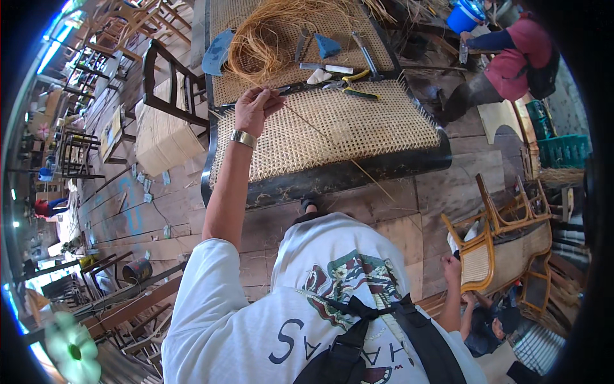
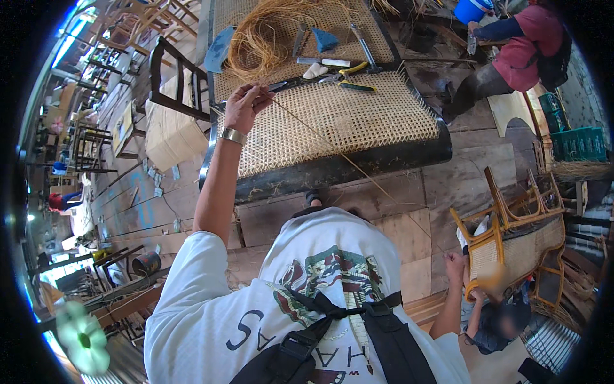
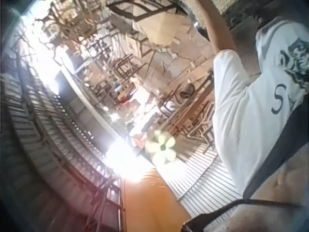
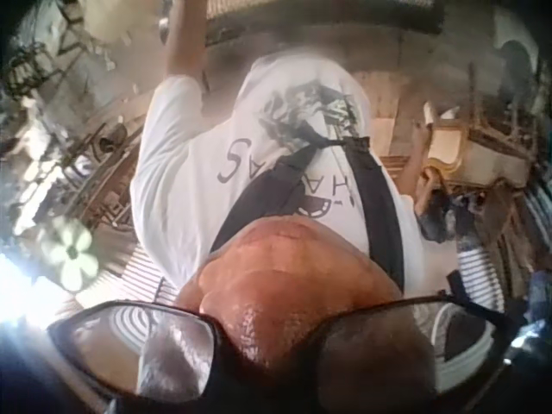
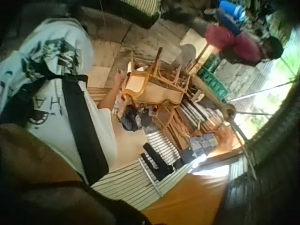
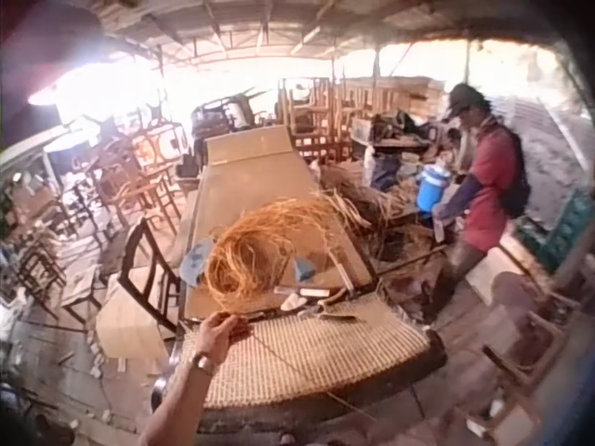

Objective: Repairing or weaving a rattan chair seat using strands of material and tools.

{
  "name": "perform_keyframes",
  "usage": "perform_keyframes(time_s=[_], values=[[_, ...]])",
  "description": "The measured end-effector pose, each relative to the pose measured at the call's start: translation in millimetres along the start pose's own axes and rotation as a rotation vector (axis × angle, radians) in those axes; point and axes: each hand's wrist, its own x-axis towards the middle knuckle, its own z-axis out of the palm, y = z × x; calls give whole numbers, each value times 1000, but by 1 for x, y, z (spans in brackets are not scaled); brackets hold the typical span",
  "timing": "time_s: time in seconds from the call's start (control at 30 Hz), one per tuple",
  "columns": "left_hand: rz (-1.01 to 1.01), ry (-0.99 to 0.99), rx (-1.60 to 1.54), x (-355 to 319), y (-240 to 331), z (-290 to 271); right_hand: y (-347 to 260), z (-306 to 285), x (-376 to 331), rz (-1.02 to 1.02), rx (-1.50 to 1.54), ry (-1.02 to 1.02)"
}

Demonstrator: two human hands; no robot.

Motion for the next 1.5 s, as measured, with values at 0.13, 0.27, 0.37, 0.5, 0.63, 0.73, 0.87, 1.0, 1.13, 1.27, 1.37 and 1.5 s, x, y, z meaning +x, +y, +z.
perform_keyframes(time_s=[0.13, 0.27, 0.37, 0.5, 0.63, 0.73, 0.87, 1.0, 1.13, 1.27, 1.37, 1.5], values=[[-47, 48, -118, -10, 0, 2, 5, 8, -1, 29, -8, 0], [-26, 133, -97, -10, 6, -4, 10, 13, -3, 35, -4, -45], [-11, 65, -93, -1, 15, -13, 0, 19, -8, 43, 25, -45], [-27, 69, -62, 22, 31, -18, -9, 26, -16, -7, 91, -8], [507, -111, 285, 113, 123, -84, -140, 20, -12, 70, 536, -205], [609, 373, 666, 143, 203, -82, -303, 29, -28, 65, 869, -309], [171, 136, 868, 106, 125, -40, -470, 78, -33, -124, 1071, -384], [-589, -130, 301, -46, 4, 27, -549, 127, -24, -199, 1041, -566], [-557, -123, -196, -90, -40, 47, -575, 144, -30, -158, 901, -571], [-587, -28, -254, -87, -28, 29, -589, 172, -26, -177, 800, -624], [-507, 82, -291, -81, -21, 12, -603, 171, -21, -198, 708, -757], [-217, 431, -402, -62, 20, -12, -604, 134, 10, -333, 357, -848]])
